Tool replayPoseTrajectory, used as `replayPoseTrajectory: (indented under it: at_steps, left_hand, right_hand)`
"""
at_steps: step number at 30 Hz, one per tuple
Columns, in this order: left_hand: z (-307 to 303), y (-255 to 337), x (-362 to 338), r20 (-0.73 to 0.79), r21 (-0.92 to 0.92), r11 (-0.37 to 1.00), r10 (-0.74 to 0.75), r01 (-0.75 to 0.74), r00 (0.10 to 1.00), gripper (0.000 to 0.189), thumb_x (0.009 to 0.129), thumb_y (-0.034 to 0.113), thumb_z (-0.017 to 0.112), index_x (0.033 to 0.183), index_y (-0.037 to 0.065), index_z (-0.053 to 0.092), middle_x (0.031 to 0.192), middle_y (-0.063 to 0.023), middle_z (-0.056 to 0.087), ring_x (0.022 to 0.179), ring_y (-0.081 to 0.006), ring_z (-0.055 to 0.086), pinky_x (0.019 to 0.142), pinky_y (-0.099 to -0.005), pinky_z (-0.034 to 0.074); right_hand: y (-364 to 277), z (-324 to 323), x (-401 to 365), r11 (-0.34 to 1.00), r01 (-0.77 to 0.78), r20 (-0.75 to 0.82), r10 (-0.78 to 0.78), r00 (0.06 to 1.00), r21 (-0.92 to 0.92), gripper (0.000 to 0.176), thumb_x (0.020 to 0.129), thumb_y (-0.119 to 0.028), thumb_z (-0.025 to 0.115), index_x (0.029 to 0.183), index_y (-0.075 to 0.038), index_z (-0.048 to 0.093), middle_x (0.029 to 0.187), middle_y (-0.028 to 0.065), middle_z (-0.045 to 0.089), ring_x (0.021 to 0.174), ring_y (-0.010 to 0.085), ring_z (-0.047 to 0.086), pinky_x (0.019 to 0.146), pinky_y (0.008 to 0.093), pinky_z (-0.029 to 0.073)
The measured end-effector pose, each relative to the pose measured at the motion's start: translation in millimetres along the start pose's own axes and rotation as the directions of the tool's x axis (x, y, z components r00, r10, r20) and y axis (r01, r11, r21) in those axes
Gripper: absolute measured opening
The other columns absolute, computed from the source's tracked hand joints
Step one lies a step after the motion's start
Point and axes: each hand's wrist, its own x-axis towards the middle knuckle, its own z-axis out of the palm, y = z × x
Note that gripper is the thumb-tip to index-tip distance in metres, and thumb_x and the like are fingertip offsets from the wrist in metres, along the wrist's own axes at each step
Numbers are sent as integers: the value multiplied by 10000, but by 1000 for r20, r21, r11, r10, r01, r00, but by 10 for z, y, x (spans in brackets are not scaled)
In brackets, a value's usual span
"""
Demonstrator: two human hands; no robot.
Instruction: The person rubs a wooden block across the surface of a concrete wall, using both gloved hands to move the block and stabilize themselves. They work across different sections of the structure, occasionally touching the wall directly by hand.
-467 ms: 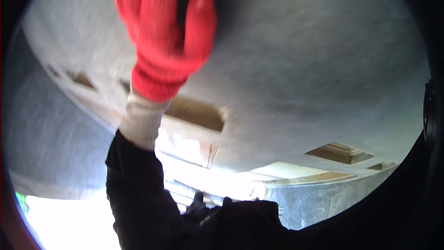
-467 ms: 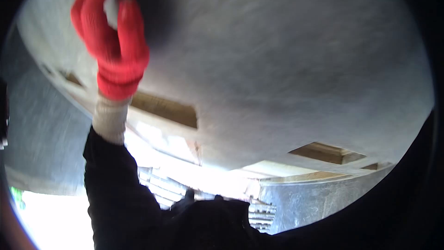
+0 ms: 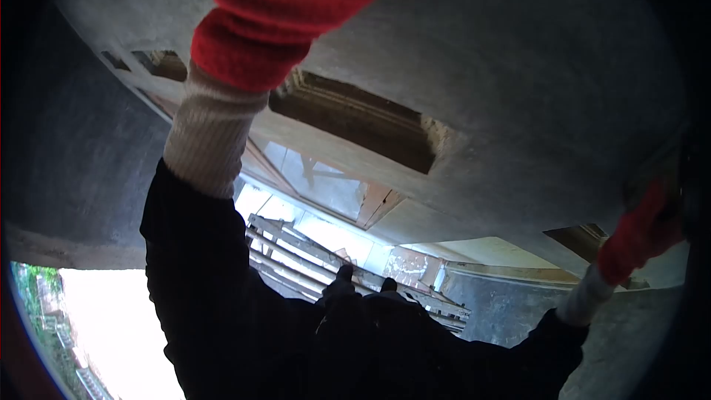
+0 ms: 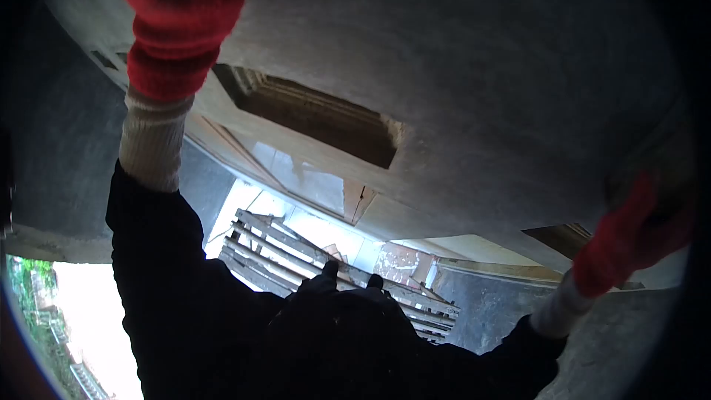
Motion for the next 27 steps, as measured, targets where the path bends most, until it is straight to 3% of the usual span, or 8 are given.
replayPoseTrajectory:
  at_steps: [2,4,5,9,12,15,21,27]
  left_hand:
    - [-22,276,117,100,28,982,-187,185,977,416,800,17,560,1213,-14,600,1189,-161,620,1051,-297,581,919,-371,439]
    - [65,350,22,118,7,953,-302,304,946,432,819,128,571,1244,58,610,1218,-156,614,1084,-344,581,951,-414,446]
    - [67,397,72,132,-52,930,-356,365,925,453,809,168,616,1256,99,611,1203,-133,615,1089,-364,567,983,-440,435]
    - [169,492,90,146,-39,912,-399,409,905,414,821,151,573,1213,22,606,1178,-150,614,1059,-343,587,951,-446,459]
    - [157,522,101,164,-21,906,-413,422,896,401,826,159,564,1196,10,608,1177,-155,614,1066,-359,579,956,-449,457]
    - [111,558,74,190,-60,884,-446,464,874,401,820,156,562,1189,7,610,1180,-154,614,1081,-370,571,962,-461,452]
    - [101,609,68,201,-73,847,-504,526,840,403,802,149,568,1185,34,619,1202,-132,605,1118,-359,550,967,-460,444]
    - [128,656,17,167,-59,868,-479,493,862,375,809,160,564,1164,56,629,1204,-119,600,1142,-348,533,949,-459,447]
  right_hand:
    - [23,42,1244,930,357,-190,-337,922,85,688,929,-374,640,1421,47,407,1472,263,339,1353,398,354,1077,494,326]
    - [250,132,2393,884,268,-290,-160,944,384,470,883,-321,679,1013,96,505,972,171,514,850,250,518,783,382,457]
    - [291,71,2822,906,270,-295,-174,939,325,481,883,-340,665,1061,75,501,1033,173,507,908,265,510,820,387,448]
    - [539,-313,4098,845,520,57,-529,846,127,569,881,-416,611,1256,-8,483,1275,180,480,1140,324,479,968,404,412]
    - [782,-651,4512,668,632,429,-741,516,393,668,879,-473,571,1402,-70,470,1457,185,459,1315,368,456,1078,417,385]
    - [113,-45,2676,964,259,-263,-235,936,57,591,919,-299,609,1405,-3,449,1408,231,476,1301,369,462,1070,409,378]
    - [-753,-42,-1254,994,-107,39,108,993,-25,730,927,-424,515,1495,-14,308,1511,343,219,1339,564,288,1060,657,268]
    - [-589,-67,549,998,59,-32,-58,998,27,711,910,-374,555,1471,2,334,1467,344,317,1309,549,338,1035,646,305]
